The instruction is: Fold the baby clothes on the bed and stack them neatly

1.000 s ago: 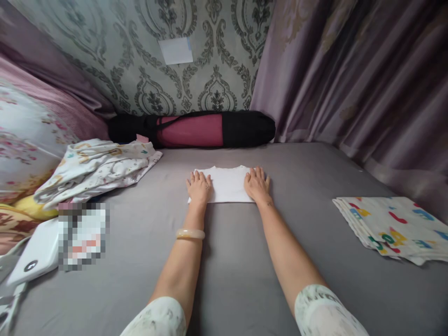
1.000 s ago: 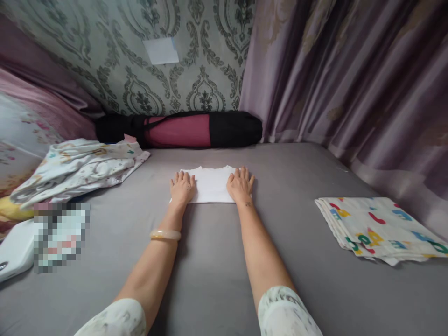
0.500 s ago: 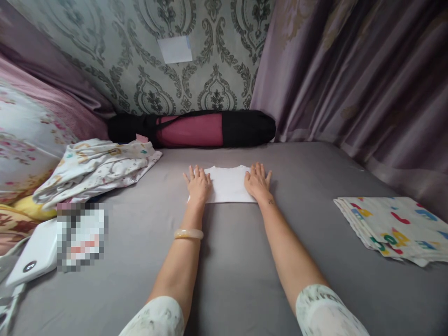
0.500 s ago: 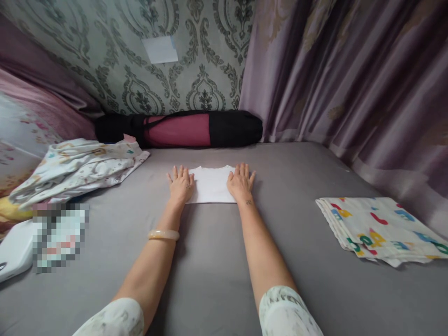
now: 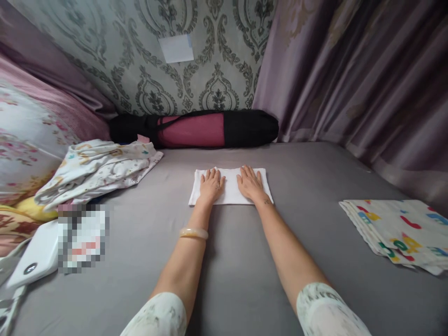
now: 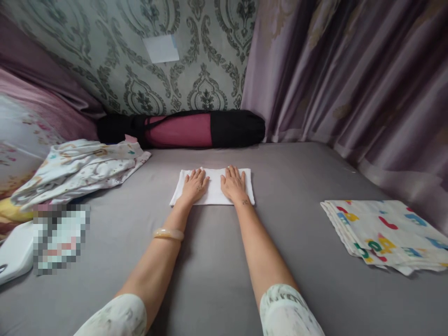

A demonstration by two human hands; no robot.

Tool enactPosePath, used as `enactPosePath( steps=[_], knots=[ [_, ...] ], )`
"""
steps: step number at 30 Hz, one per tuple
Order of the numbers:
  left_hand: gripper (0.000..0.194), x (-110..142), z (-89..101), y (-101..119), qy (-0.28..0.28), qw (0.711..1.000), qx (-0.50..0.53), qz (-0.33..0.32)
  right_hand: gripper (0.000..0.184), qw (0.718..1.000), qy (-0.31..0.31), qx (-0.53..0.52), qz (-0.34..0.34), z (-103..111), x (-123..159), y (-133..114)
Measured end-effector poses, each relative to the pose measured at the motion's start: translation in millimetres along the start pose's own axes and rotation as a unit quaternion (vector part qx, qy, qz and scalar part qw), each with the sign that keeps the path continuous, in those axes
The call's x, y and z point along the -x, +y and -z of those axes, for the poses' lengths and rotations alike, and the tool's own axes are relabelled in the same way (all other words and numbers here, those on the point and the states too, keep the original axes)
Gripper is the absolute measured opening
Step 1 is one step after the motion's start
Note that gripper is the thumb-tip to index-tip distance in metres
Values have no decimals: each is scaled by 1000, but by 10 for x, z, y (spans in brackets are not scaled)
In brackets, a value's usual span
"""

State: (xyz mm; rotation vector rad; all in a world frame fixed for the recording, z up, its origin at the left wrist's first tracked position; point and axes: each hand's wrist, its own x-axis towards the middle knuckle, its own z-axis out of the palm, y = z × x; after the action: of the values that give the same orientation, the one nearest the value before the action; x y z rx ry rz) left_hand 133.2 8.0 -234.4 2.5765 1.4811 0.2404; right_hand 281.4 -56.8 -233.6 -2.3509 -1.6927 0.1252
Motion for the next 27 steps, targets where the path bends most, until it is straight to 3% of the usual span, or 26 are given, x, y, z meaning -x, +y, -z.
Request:
enactPosePath(
  steps=[5,10,17,22,27],
  knots=[
    [57,150,-14,175,59,998,-17,17,54,999,45,2,26,-22,179,-240],
    [57,223,-123,236,49,999,-12,10,52,998,52,18,29,-98,256,-351],
    [57,135,-44,112,72,997,-5,41,55,999,52,10,-3,-23,151,-163],
    [56,95,-53,5,31,998,-5,53,56,998,39,16,-36,-54,102,-21],
    [49,81,3,12,41,998,-16,48,53,999,32,10,-32,-19,75,1]
  ],
)
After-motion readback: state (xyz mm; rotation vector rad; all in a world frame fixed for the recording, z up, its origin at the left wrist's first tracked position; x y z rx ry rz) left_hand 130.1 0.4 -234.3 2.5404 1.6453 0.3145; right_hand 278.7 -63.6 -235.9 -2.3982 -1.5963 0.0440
